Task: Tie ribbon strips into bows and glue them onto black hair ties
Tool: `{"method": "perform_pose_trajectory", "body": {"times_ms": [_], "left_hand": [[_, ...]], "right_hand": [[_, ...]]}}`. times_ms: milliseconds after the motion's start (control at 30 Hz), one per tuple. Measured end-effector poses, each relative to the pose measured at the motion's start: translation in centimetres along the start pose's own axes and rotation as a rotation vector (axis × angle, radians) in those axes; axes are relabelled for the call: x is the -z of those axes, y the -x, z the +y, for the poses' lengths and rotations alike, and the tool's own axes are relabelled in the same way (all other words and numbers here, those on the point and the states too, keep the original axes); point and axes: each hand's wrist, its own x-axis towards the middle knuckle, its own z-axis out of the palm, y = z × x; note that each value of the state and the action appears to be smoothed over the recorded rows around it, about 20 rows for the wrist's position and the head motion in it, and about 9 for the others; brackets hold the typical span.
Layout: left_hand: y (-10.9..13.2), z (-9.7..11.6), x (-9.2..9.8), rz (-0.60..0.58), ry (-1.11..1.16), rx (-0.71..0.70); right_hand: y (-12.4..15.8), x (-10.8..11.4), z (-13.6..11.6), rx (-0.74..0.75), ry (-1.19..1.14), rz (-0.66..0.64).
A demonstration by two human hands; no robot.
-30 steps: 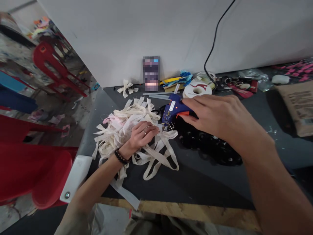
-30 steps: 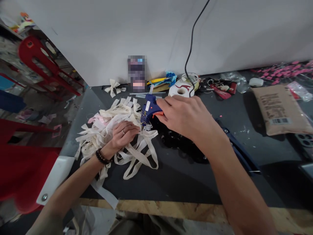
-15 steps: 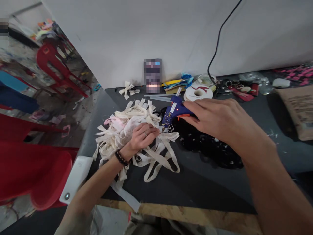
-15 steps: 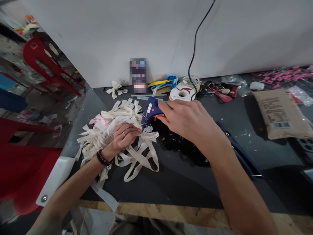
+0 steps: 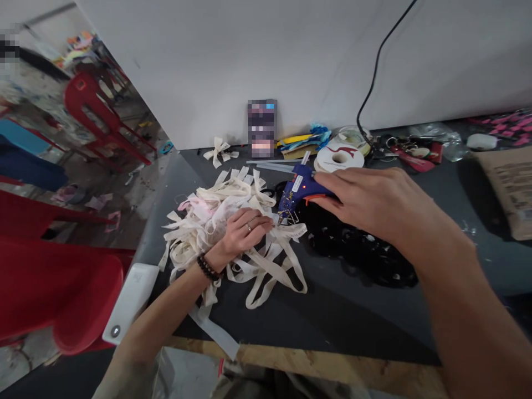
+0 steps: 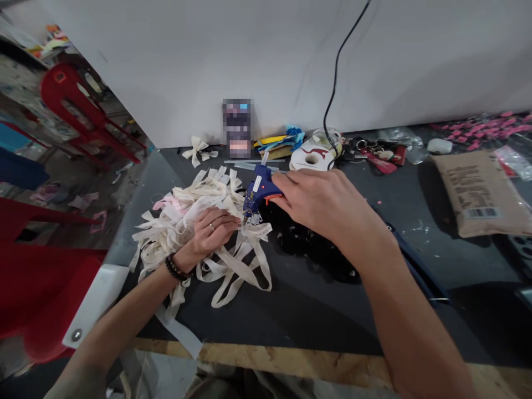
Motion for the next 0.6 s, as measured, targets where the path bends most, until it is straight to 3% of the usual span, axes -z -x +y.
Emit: {"method": "perform_pose_trajectory", "body": {"times_ms": [300, 500, 600], "left_hand": [[-0.4, 0.2, 0.0, 0.024, 0.063, 0.013], [-0.3, 0.2, 0.2, 0.007, 0.021, -0.005], [-0.4, 0.2, 0.1, 0.019, 0.001, -0.013]], "right_hand": [[-0.1, 1.6, 0.0, -0.001, -0.075, -0.026], [0.0, 0.0, 0.3, -0.001, -0.04, 0.013], [0.0, 0.2, 0.5, -0.009, 0.014, 0.071]]}}
